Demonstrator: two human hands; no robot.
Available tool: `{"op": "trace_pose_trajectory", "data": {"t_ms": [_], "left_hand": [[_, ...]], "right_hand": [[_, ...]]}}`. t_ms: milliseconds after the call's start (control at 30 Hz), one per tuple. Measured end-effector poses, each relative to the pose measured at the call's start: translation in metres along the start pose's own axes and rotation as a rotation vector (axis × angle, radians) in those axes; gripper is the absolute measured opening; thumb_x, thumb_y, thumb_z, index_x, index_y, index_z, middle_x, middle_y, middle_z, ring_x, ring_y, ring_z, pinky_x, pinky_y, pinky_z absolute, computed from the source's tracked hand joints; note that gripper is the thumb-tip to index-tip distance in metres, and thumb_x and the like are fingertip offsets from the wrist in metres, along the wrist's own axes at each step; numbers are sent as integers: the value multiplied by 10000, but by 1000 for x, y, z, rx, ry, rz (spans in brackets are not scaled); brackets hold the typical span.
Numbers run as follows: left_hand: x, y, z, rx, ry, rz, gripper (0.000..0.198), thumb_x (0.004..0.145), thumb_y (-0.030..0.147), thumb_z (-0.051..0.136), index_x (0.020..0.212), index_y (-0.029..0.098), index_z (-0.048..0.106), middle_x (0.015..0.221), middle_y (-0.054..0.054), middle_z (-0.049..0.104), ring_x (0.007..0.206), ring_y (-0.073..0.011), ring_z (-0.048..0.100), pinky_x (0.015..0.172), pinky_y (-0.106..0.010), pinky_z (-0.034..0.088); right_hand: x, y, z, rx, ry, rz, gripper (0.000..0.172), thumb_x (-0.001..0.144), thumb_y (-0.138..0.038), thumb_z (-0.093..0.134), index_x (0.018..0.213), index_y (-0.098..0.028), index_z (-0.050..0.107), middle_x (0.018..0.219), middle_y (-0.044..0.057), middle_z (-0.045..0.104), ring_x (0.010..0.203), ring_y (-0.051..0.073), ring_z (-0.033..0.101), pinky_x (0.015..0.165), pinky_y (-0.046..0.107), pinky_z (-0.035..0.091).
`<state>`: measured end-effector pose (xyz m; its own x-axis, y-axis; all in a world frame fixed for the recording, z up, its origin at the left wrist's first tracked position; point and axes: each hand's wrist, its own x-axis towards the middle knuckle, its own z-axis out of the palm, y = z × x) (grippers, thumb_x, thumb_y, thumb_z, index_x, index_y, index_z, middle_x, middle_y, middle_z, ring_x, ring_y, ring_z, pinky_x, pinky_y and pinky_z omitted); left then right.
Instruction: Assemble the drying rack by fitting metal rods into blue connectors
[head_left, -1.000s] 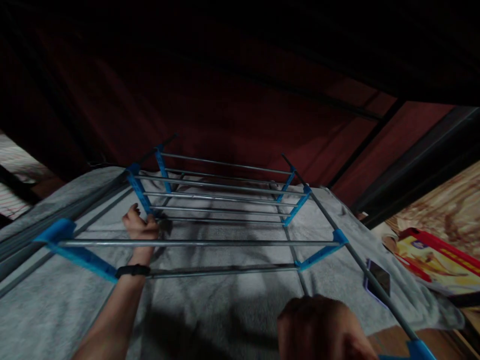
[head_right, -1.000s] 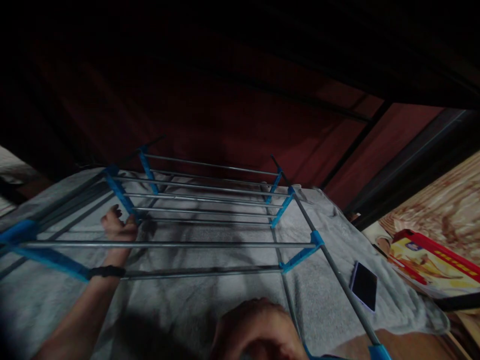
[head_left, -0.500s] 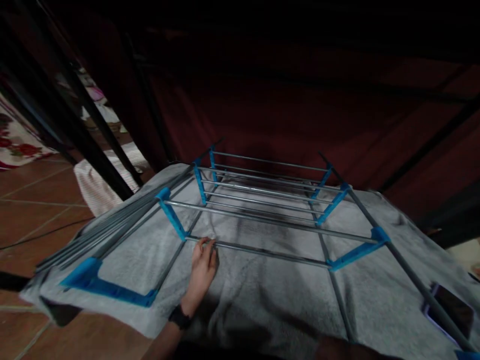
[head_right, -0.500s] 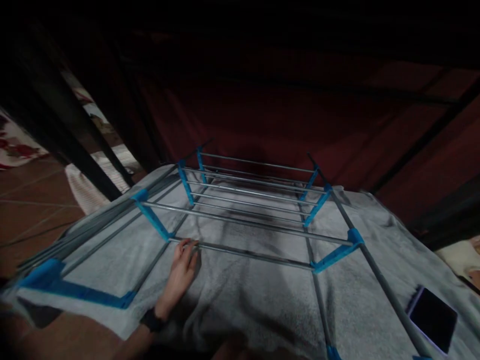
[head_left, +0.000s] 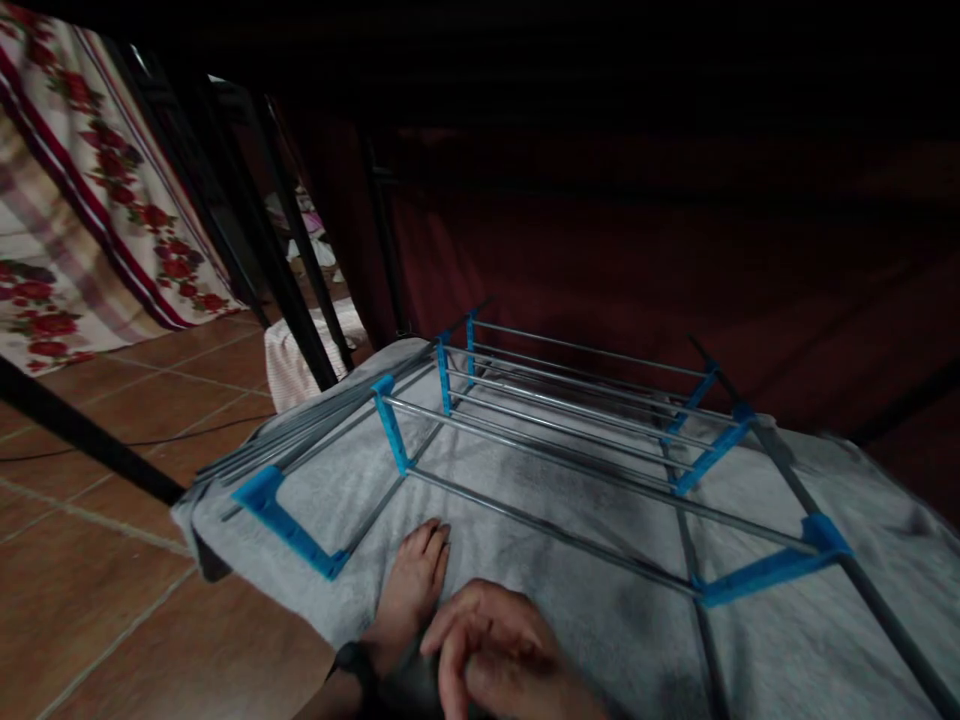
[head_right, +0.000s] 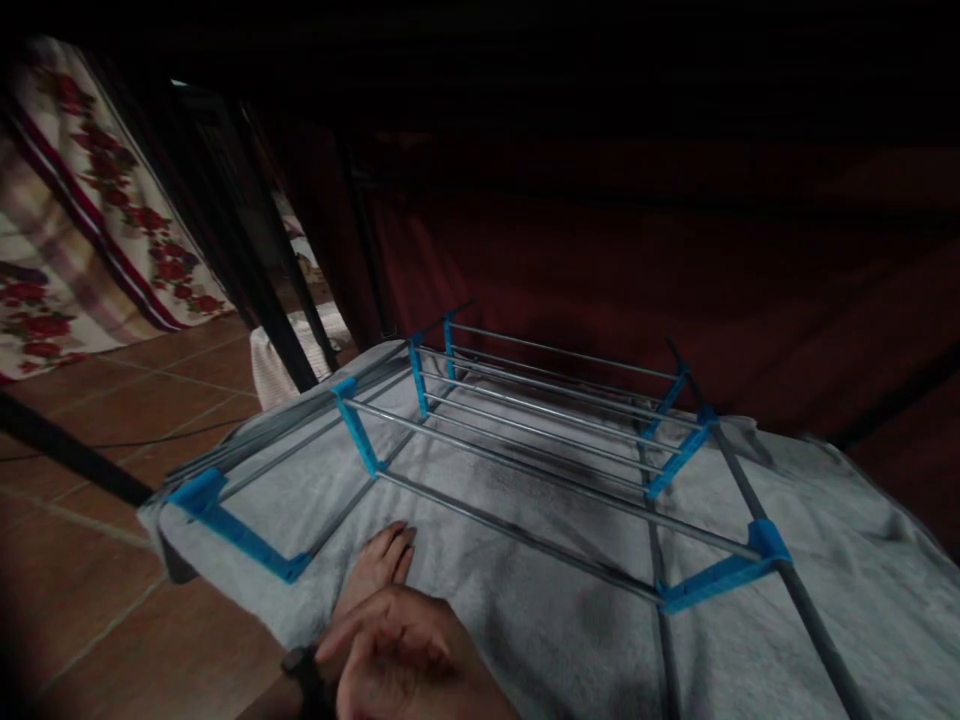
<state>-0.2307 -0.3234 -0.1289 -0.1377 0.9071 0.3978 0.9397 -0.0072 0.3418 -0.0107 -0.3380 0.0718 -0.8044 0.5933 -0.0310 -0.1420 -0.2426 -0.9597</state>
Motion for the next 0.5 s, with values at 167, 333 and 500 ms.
{"op": "trace_pose_trajectory", "data": {"t_ms": [167,333,500], "left_hand": [[-1,9,-11,9,-9,-5,344,987,268,426,1232,203,659,1292,-116,645,1187,-272,630,1031,-467,546],[0,20,-21,-14,-11,-17,338,1002,263,399,1215,204,655,1284,-112,645,1181,-265,622,1020,-482,552],[-6,31,-42,-146,-27,-17,367,1023,307,350,1246,284,641,1311,-100,631,1213,-252,613,1056,-460,555]], "right_hand": [[19,76,-10,14,180,69,551,781,-712,654,934,-185,690,614,-19,576,554,120,521,556,235,425],[14,151,-53,-227,562,85,530,745,-693,645,866,-181,709,625,4,588,551,151,528,510,263,429],[7,169,-73,-305,655,72,506,765,-675,591,899,-208,732,692,44,652,558,191,583,520,314,490]]}}
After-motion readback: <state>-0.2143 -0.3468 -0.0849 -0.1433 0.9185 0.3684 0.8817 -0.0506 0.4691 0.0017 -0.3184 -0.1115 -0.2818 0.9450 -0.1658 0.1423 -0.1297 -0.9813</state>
